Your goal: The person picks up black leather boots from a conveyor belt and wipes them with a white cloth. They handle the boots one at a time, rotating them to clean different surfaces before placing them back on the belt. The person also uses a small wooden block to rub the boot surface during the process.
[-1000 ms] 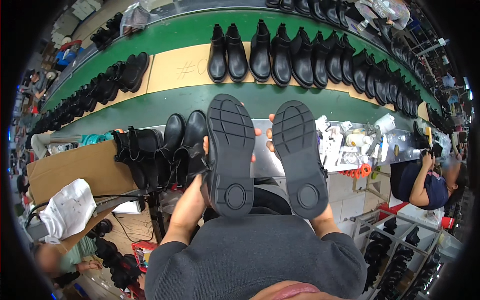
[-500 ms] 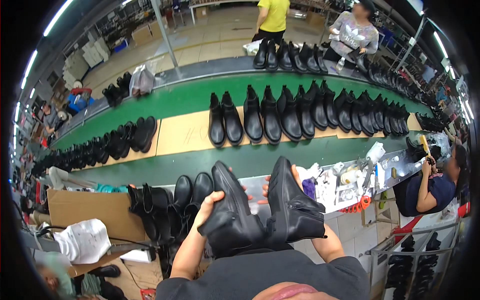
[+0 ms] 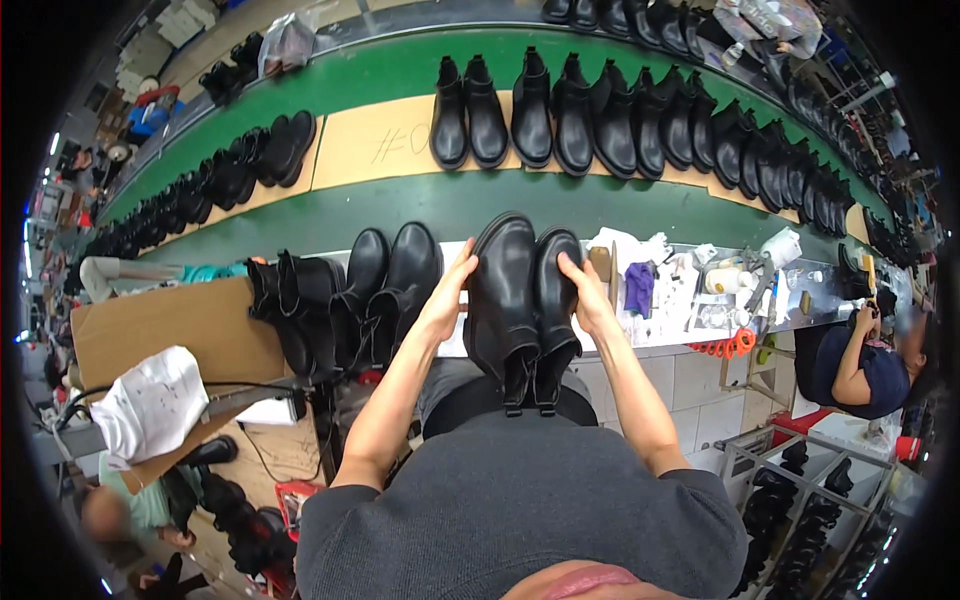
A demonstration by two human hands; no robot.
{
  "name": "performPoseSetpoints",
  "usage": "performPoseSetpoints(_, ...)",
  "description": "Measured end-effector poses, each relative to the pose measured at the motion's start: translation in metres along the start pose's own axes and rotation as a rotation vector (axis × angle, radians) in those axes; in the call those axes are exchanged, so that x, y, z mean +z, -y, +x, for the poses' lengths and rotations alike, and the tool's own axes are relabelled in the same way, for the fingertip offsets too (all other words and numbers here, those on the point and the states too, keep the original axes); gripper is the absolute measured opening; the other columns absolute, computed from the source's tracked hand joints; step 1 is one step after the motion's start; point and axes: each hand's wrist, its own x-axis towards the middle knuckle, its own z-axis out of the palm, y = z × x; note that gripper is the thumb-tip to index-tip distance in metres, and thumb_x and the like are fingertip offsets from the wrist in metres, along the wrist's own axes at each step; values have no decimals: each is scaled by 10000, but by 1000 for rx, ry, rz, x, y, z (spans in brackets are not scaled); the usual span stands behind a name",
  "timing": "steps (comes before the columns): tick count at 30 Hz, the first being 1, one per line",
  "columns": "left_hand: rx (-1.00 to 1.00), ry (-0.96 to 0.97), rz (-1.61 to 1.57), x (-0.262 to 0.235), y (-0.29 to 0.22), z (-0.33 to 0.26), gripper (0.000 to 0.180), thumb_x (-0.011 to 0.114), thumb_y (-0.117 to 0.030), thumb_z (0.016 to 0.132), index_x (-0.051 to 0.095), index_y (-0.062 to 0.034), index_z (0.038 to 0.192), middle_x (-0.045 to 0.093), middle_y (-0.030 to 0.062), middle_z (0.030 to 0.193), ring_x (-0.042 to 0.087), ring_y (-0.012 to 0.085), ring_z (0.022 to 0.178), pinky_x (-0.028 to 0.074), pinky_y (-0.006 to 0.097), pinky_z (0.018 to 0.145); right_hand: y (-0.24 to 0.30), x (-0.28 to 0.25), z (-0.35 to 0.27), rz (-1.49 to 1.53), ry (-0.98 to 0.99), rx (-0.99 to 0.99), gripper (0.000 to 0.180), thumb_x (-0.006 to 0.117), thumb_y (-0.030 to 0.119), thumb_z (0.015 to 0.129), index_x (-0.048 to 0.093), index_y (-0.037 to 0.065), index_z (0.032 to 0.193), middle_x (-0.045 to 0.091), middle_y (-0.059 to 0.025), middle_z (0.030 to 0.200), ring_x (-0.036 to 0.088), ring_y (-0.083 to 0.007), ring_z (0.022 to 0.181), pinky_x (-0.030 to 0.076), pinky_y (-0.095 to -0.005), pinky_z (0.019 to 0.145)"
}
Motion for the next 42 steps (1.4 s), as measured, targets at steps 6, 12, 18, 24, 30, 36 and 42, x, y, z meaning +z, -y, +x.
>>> performPoseSetpoints(6,9,-19,-86,8,-13,-9,661,257,-575,954,216,-226,1513,471,40,1342,458,174,1068,345,502,962,-7,-4,13,67,8,9,651,701,386,849,447,-32,1278,566,-137,1197,547,-210,1097,439,-319,932)
performPoseSetpoints(12,15,0,-143,9,-17,-6,672,259,-572,953,219,-201,1513,502,39,1292,468,177,1065,344,476,961,0,-4,21,100,66,43,651,681,403,863,447,-25,1294,557,-125,1216,540,-203,1114,452,-331,923)
performPoseSetpoints(18,-13,-133,-102,11,2,6,703,350,-573,939,219,-187,1511,443,54,1380,444,207,1144,338,494,969,-11,-6,32,-67,-6,3,805,693,456,836,356,-52,1362,515,-183,1275,504,-240,1171,411,-327,976)
performPoseSetpoints(24,-78,-150,-91,-8,48,38,744,367,-574,943,268,-57,1469,245,140,1538,171,260,1418,133,507,1122,-60,-12,71,-619,-138,48,844,513,534,913,231,-55,1449,290,-243,1464,305,-318,1366,272,-367,1107)
performPoseSetpoints(30,271,-176,407,36,-9,-52,395,546,-220,942,544,39,1240,490,171,1303,461,257,1239,367,376,1032,-57,-42,30,-419,-133,215,587,440,464,966,444,31,1363,547,-170,1259,568,-248,1077,480,-411,884)
performPoseSetpoints(36,16,-176,221,76,69,-19,700,635,-59,834,259,89,1406,498,187,1293,512,232,1141,401,346,987,-128,-48,27,-556,-205,-14,698,423,519,953,379,-15,1399,517,-242,1274,518,-324,1169,366,-362,1026)
performPoseSetpoints(42,-80,-308,-203,40,38,10,278,558,-95,904,603,34,1147,666,149,1041,656,242,901,545,365,804,-52,-22,-19,-440,-93,-256,479,494,335,973,516,-27,1286,638,-118,1043,634,-171,872,474,-298,791)
